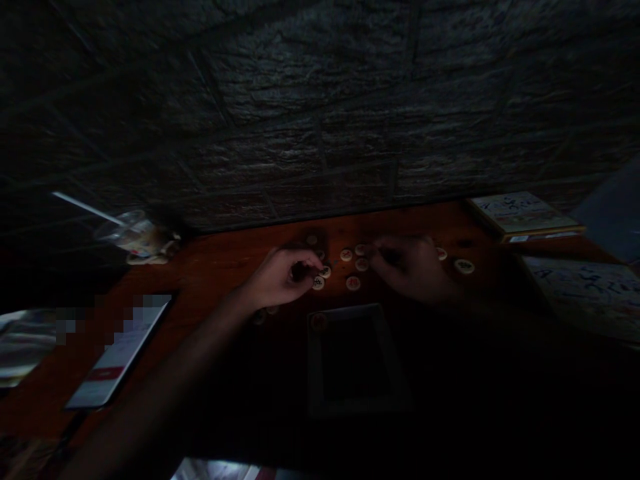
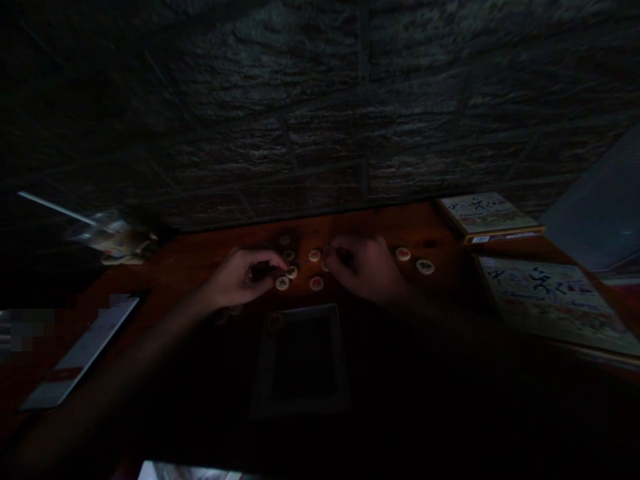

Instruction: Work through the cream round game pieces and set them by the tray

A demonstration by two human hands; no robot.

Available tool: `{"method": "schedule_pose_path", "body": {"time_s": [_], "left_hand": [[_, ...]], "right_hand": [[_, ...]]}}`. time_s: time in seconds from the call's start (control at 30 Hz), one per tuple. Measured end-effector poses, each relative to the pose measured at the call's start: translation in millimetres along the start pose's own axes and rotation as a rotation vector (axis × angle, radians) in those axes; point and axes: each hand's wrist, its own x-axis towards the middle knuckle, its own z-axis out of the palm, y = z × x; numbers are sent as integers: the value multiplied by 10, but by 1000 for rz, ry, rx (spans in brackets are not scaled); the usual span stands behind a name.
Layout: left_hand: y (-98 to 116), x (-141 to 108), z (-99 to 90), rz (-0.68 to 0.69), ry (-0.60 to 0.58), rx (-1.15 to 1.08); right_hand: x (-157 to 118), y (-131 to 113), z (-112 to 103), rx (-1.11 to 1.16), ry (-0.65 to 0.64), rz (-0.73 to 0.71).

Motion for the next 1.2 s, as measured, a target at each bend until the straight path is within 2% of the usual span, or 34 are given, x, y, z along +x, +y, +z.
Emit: {"method": "schedule_pose_path", "body": {"time_s": [0.17, 0.37, 0.53, 0.87, 1.2], "left_hand": [[-30, 13, -2, -43, 26, -94], [-79, 19, -7, -50, 69, 26], [-87, 18, -2, -100, 89, 9], [-124, 19, 23, -96, 110, 8], [-216, 46, 18, -206, 358, 0]], "right_hand": [[2, 12, -5, 20, 5, -12], [3, 10, -10, 7, -3, 18], [10, 15, -7, -6, 7, 23], [19, -3, -25, -22, 1, 7], [17, 21, -14, 5, -15, 13]]}}
